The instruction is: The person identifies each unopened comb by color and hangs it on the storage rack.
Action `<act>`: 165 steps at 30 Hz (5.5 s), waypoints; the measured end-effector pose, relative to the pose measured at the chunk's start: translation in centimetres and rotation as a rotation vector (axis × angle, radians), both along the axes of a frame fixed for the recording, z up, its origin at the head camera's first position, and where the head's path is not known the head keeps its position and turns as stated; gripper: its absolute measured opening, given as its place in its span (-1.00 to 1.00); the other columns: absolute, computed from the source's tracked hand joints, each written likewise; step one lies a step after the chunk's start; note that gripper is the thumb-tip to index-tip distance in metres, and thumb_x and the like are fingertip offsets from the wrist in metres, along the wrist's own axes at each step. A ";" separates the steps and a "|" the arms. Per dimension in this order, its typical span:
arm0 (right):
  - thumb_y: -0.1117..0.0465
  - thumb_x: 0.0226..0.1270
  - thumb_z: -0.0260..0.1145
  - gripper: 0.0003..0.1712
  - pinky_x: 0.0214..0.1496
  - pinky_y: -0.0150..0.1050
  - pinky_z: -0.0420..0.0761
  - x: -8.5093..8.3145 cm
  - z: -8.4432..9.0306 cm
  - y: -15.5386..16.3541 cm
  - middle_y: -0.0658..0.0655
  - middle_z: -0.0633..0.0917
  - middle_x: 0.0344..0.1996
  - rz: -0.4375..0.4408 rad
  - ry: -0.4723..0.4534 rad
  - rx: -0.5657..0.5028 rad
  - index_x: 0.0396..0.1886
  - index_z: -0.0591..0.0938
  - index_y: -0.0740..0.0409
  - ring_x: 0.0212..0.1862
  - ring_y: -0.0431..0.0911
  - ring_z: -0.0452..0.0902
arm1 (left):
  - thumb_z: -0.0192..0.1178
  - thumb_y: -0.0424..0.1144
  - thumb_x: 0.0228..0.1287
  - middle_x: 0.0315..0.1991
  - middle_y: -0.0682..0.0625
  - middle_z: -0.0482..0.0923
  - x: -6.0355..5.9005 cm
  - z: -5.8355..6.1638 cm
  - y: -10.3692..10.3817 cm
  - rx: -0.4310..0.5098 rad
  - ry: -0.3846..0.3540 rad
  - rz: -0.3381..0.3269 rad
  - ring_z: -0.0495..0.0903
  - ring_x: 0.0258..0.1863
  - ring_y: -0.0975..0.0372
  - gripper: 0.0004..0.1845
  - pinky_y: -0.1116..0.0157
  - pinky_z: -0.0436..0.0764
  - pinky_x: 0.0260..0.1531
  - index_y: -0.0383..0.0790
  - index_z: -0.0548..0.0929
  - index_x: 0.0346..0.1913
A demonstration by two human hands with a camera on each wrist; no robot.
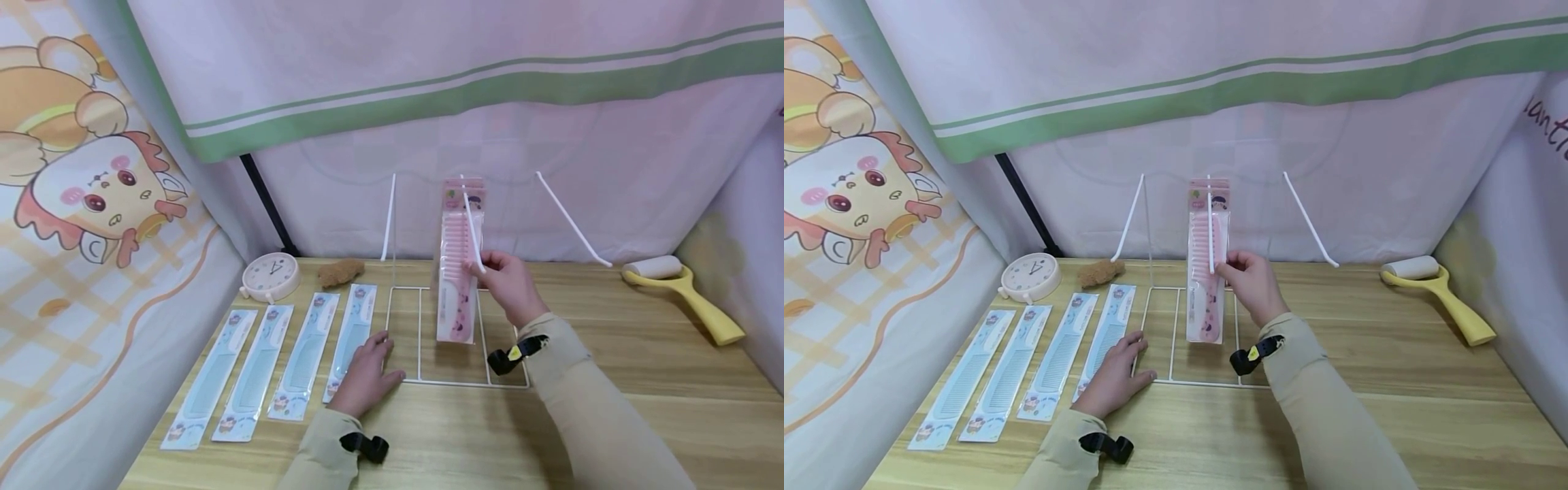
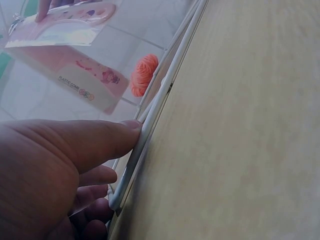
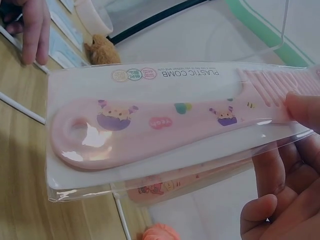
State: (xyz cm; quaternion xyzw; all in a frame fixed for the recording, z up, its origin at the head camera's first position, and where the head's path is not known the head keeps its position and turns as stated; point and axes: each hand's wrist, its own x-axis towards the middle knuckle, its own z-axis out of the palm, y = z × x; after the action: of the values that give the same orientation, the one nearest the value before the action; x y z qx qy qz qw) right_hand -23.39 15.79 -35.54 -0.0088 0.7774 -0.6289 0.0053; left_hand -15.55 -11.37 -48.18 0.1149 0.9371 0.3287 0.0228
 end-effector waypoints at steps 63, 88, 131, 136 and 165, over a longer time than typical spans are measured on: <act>0.11 0.38 0.36 -0.62 -0.19 -0.32 0.46 -3.7 -0.3 0.0 0.15 0.63 -0.16 -0.182 0.008 0.037 -0.01 0.64 0.34 -0.16 -0.08 0.45 | 0.38 -0.09 0.28 0.52 -0.16 0.18 0.0 0.1 0.3 -0.010 -0.051 0.013 0.24 0.43 -0.13 -0.32 -0.07 0.32 0.39 -0.31 0.45 0.38; 0.14 0.40 0.35 -0.60 0.04 -0.28 0.56 -1.4 -4.0 1.7 0.25 0.67 0.02 -0.104 0.092 0.132 0.10 0.63 0.31 0.03 -0.02 0.54 | 0.24 -0.26 0.39 0.52 -0.20 0.18 0.3 0.1 -0.1 -0.022 0.016 -0.020 0.26 0.40 -0.15 -0.46 -0.08 0.34 0.37 -0.38 0.45 0.36; 0.23 0.29 0.38 -0.65 -0.21 -0.22 0.56 6.7 -11.5 8.1 0.14 0.71 -0.25 -0.041 -0.044 0.542 0.02 0.68 0.32 -0.19 -0.02 0.57 | 0.23 -0.18 0.40 0.56 -0.10 0.12 0.2 0.0 0.0 -0.015 -0.011 -0.011 0.26 0.42 -0.08 -0.42 -0.04 0.32 0.39 -0.24 0.41 0.42; 0.22 0.32 0.38 -0.67 -0.30 -0.23 0.56 6.8 -11.5 8.1 0.14 0.72 -0.23 -0.044 -0.072 0.546 0.03 0.69 0.28 -0.24 -0.04 0.57 | 0.24 -0.17 0.38 0.55 -0.11 0.16 0.2 0.0 -0.1 0.010 -0.005 -0.005 0.24 0.43 -0.09 -0.39 -0.06 0.30 0.40 -0.26 0.40 0.43; 0.25 0.31 0.37 -0.70 -0.37 -0.27 0.56 6.8 -12.7 8.2 0.13 0.70 -0.32 -0.083 -0.080 0.479 0.00 0.70 0.29 -0.36 -0.09 0.55 | 0.27 -0.19 0.38 0.08 -0.03 0.60 0.6 2.3 -4.0 0.073 0.032 0.189 0.59 -0.01 0.13 -0.63 0.07 0.61 -0.01 -0.11 0.61 0.21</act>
State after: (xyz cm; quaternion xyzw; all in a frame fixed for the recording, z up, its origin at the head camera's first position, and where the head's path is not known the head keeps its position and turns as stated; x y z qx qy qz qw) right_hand -16.59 24.03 -48.21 0.0496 0.9032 -0.4263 0.0120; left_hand -14.90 -15.34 -45.93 0.0319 0.9314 0.3617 -0.0272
